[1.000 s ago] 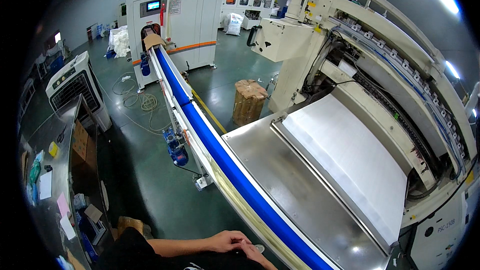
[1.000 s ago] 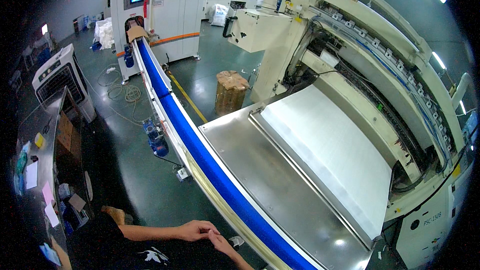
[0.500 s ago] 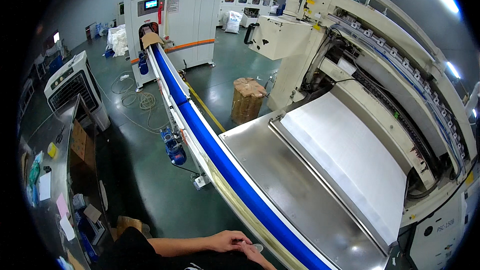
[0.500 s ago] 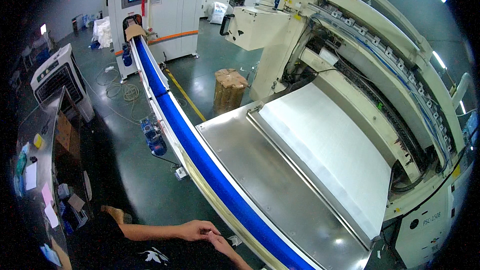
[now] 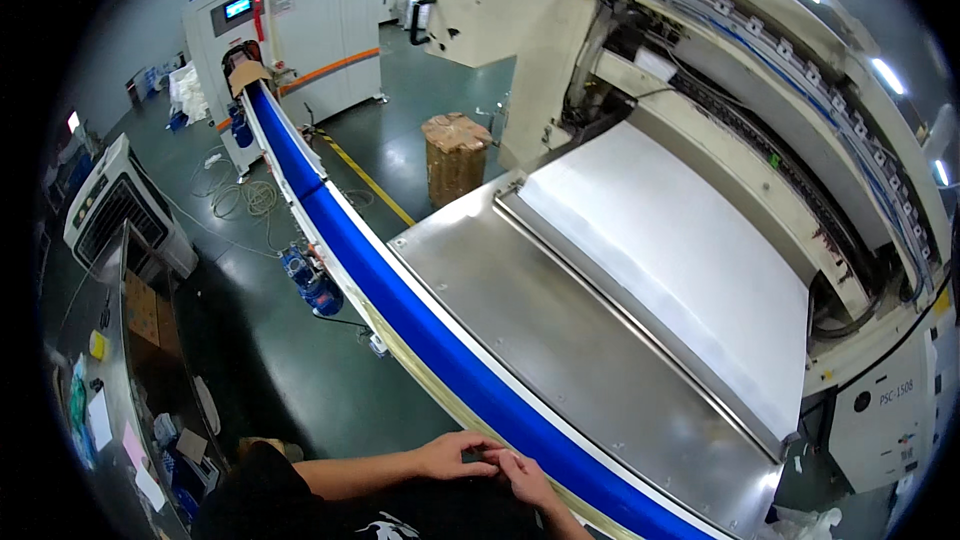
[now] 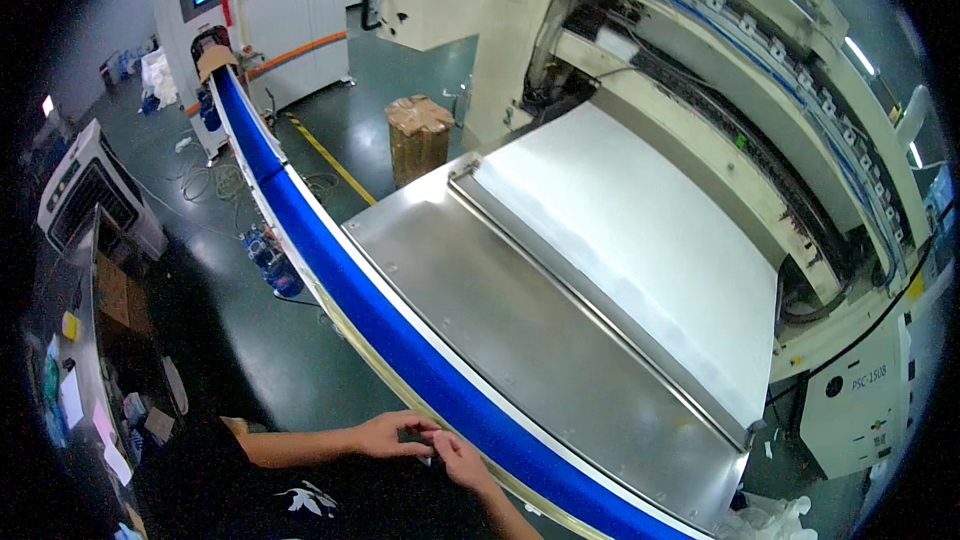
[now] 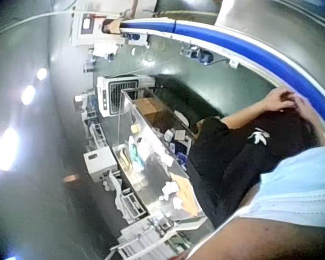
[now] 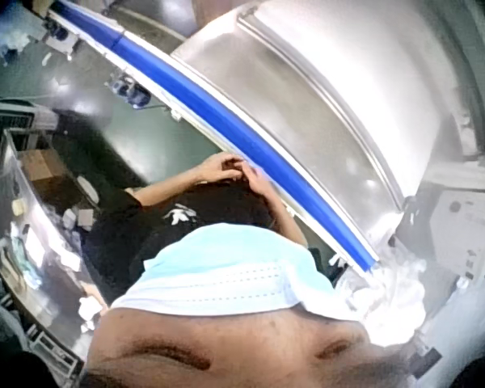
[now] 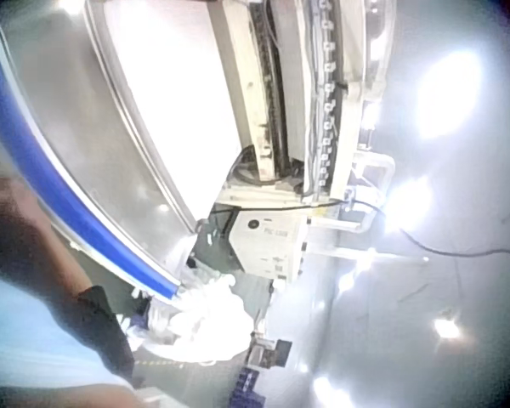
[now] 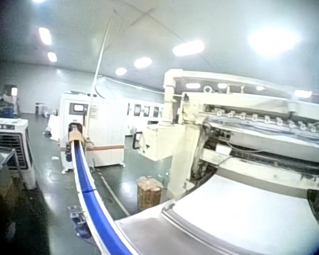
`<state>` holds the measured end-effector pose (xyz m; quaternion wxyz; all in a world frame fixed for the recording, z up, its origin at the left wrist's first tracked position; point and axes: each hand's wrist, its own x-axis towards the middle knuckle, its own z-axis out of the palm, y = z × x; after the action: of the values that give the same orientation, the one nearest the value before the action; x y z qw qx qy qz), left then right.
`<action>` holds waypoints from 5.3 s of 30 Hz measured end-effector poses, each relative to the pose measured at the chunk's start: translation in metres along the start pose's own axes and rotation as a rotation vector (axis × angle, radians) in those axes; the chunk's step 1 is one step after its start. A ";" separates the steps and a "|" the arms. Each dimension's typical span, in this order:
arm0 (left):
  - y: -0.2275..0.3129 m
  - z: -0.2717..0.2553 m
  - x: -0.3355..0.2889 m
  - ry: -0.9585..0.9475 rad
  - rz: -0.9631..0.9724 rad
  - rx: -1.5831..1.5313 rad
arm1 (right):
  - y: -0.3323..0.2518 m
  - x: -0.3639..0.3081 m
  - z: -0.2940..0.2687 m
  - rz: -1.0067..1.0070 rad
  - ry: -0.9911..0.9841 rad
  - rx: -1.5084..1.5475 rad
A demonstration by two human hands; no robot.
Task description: The person repeatedly picks up white paper sheets from a stack and places them onto a flatbed machine. They smooth each sheet with their hands before moving to the next one. The process is repeated continuously throughout the clip.
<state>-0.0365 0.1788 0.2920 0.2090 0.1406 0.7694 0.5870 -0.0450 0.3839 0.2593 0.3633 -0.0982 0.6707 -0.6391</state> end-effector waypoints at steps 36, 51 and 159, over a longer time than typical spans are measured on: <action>-0.101 -0.201 0.430 0.362 0.134 0.975 | -0.079 0.269 -0.330 -0.025 0.551 -0.697; -0.140 -0.218 0.459 0.361 0.078 0.949 | -0.181 0.581 -0.368 -0.256 0.448 -0.802; -0.135 -0.406 0.618 -0.087 -0.275 1.788 | 0.067 -0.116 -0.721 1.062 0.983 -1.300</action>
<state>-0.7695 0.0849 0.1561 0.1190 0.1793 0.9397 -0.2658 -0.3814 1.0307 0.1805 0.1588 0.3134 0.9267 0.1334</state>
